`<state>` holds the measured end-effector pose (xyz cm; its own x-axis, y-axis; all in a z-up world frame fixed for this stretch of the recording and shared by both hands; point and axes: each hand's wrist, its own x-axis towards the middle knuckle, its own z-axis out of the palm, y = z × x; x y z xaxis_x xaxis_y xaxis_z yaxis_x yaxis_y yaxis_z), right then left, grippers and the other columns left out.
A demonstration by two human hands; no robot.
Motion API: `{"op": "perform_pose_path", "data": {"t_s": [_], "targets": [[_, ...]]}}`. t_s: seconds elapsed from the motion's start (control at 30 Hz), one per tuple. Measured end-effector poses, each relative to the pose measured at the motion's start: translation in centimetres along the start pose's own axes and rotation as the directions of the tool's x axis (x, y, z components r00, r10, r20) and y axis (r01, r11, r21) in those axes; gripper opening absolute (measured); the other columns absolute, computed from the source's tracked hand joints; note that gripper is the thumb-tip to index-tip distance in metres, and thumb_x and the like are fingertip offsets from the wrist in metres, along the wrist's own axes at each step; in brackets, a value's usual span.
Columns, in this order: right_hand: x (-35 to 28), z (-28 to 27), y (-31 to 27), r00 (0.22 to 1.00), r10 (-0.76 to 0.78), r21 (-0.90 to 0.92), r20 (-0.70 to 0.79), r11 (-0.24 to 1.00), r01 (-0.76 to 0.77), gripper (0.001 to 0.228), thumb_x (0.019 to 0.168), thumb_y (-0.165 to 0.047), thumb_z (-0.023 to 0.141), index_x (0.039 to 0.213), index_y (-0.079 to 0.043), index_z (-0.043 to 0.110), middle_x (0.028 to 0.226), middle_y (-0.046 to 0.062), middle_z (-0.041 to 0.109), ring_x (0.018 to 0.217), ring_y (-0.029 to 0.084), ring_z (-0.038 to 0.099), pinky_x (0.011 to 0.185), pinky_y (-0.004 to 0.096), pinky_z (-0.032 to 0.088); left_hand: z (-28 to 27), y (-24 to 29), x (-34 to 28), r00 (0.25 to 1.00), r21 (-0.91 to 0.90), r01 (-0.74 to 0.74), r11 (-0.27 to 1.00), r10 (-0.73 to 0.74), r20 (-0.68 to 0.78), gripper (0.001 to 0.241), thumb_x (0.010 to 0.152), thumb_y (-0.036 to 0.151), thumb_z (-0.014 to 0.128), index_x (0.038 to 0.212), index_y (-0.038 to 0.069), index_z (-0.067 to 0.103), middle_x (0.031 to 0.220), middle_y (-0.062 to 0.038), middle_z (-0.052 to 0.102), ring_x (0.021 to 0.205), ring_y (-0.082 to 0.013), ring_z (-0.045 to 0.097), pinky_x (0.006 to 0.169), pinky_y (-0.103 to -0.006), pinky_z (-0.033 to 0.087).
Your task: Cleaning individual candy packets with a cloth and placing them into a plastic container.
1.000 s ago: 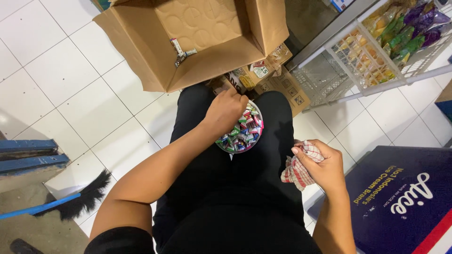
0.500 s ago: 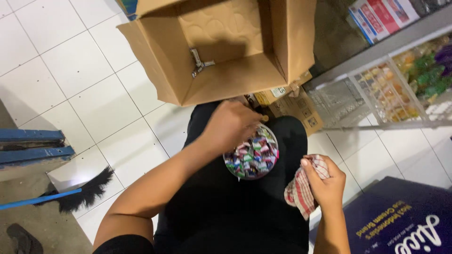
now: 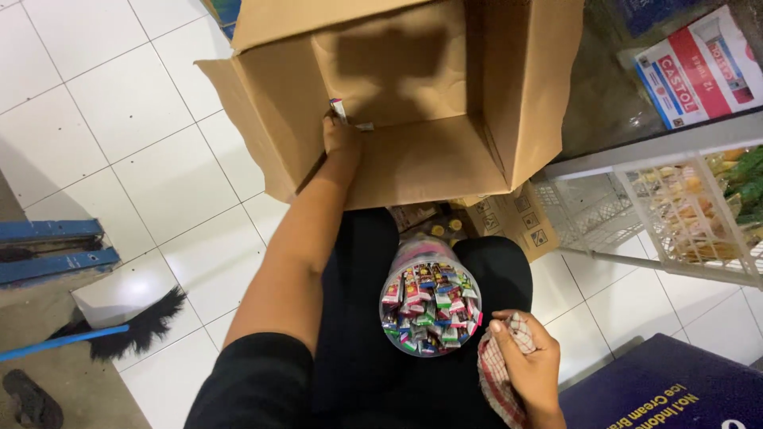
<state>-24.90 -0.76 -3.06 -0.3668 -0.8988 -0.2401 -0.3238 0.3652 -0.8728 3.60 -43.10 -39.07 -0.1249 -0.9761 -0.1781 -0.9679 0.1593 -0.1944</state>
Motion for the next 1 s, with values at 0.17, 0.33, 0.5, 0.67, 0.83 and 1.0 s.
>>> {"op": "perform_pose_path", "data": {"t_s": [0.17, 0.33, 0.5, 0.67, 0.83, 1.0], "targets": [[0.0, -0.4, 0.3, 1.000, 0.006, 0.010, 0.006, 1.000, -0.006, 0.014, 0.089, -0.009, 0.076, 0.099, 0.000, 0.074, 0.082, 0.000, 0.072, 0.078, 0.005, 0.062, 0.072, 0.021, 0.050, -3.2, -1.0, -1.8, 0.990, 0.063, -0.125, 0.990, 0.121, 0.070, 0.032, 0.099, 0.022, 0.051, 0.110, 0.015, 0.081, 0.117, -0.010, 0.076, 0.119, -0.0282, 0.064, 0.103, -0.0489, 0.038], [0.0, -0.7, -0.2, 0.999, 0.031, 0.075, 0.011, 0.997, -0.032, 0.020, 0.088, -0.004, 0.078, 0.106, 0.002, 0.071, 0.090, 0.005, 0.073, 0.083, 0.010, 0.065, 0.077, 0.024, 0.052, -4.8, -3.6, -3.3, 0.998, -0.249, -0.066, 0.966, 0.064, -0.016, 0.024, 0.095, 0.013, 0.057, 0.099, 0.012, 0.081, 0.103, -0.015, 0.077, 0.097, -0.0320, 0.073, 0.086, -0.0450, 0.053], [-1.2, -0.9, -2.2, 0.982, -0.186, 0.088, 0.039, 0.979, 0.182, 0.052, 0.072, 0.002, 0.081, 0.117, 0.003, 0.057, 0.115, 0.007, 0.069, 0.105, 0.015, 0.065, 0.094, 0.027, 0.051, -22.0, -8.6, -14.6, 0.901, -0.789, -0.395, 0.471, 0.030, -0.433, 0.019, 0.080, -0.002, 0.072, 0.098, -0.001, 0.078, 0.093, -0.019, 0.077, 0.082, -0.0300, 0.076, 0.075, -0.0361, 0.059], [-2.6, -2.5, 1.1, 0.988, -0.108, 0.111, 0.107, 0.989, 0.096, 0.042, 0.083, 0.006, 0.065, 0.124, 0.002, 0.066, 0.116, 0.009, 0.075, 0.107, 0.017, 0.071, 0.096, 0.029, 0.055, -33.0, -10.9, -26.2, 0.977, -0.981, -0.132, -0.145, 0.148, -0.153, 0.018, 0.092, 0.007, 0.076, 0.110, 0.005, 0.076, 0.097, -0.009, 0.079, 0.087, -0.0107, 0.072, 0.079, -0.0256, 0.056], [-6.4, -4.2, -6.1, 0.954, -0.290, -0.158, -0.074, 0.948, 0.276, 0.040, 0.086, 0.004, 0.072, 0.126, 0.003, 0.068, 0.118, 0.008, 0.073, 0.105, 0.015, 0.068, 0.096, 0.029, 0.053, -37.2, -5.8, -37.4, 0.807, -0.850, -0.525, 0.048, 0.345, -0.480, 0.018, 0.085, 0.007, 0.082, 0.101, 0.008, 0.075, 0.096, -0.008, 0.076, 0.090, -0.0222, 0.074, 0.082, -0.0329, 0.058], [-9.3, -3.4, -13.2, 0.803, -0.576, -0.326, 0.152, 0.738, 0.591, 0.055, 0.070, 0.001, 0.073, 0.125, 0.000, 0.067, 0.121, 0.011, 0.072, 0.110, 0.025, 0.069, 0.102, 0.035, 0.053, -35.5, 1.6, -46.0, 0.689, -0.829, -0.524, -0.197, 0.475, -0.548, 0.015, 0.085, 0.006, 0.076, 0.098, 0.006, 0.069, 0.097, -0.011, 0.070, 0.094, -0.0307, 0.072, 0.086, -0.0379, 0.057]]}}
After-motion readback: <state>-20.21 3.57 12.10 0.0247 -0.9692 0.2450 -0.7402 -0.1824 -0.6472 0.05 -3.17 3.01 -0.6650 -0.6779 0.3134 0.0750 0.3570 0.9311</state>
